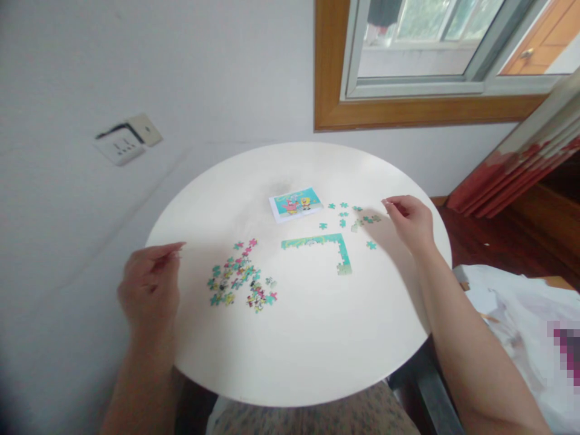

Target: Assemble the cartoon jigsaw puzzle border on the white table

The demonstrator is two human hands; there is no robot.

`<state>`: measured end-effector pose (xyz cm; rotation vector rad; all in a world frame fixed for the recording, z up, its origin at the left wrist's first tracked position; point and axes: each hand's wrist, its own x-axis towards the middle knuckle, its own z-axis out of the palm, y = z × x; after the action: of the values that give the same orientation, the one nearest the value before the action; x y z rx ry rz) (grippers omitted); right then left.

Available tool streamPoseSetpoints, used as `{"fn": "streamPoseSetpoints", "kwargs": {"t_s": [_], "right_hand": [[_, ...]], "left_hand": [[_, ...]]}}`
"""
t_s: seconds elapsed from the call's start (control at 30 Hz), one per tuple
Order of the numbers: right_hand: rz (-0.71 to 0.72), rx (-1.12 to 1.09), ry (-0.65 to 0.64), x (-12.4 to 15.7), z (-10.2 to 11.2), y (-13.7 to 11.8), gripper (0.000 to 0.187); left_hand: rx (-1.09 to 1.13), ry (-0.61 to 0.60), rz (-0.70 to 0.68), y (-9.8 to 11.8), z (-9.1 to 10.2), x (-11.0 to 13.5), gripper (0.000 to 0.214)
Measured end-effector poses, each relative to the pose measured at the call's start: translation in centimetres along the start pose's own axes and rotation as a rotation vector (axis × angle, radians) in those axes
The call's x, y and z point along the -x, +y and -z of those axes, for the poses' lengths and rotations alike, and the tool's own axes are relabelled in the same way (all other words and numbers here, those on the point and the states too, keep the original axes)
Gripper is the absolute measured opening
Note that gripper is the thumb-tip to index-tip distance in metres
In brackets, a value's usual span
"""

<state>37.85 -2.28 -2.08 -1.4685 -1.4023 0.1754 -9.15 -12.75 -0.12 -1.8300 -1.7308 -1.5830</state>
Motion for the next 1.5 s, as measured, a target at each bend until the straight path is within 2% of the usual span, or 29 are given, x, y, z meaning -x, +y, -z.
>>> {"fn": "streamPoseSetpoints", "kwargs": {"t_s": [0.47,0.7,1.0,1.5], "right_hand": [[-0.001,-0.032,0.004,-0.1,-0.1,-0.9,0.027],[0.023,-0.012,-0.007,-0.1,-0.1,-1.2,0.027],[0.042,0.010,-0.034,-0.2,-0.2,-0.7,0.029],[0.029,-0.035,-0.041,-0.5,-0.4,-0.2,0.033]], "left_hand": [[-0.016,-0.024,-0.020,-0.4,-0.2,-0.1,0.017],[-0.051,-0.082,0.001,-0.3,0.0,-0.3,0.016],[-0.068,-0.091,0.021,-1.0,-0.2,-0.5,0.017],[-0.043,-0.100,0.017,-0.7,-0.1,-0.5,0.016]]}}
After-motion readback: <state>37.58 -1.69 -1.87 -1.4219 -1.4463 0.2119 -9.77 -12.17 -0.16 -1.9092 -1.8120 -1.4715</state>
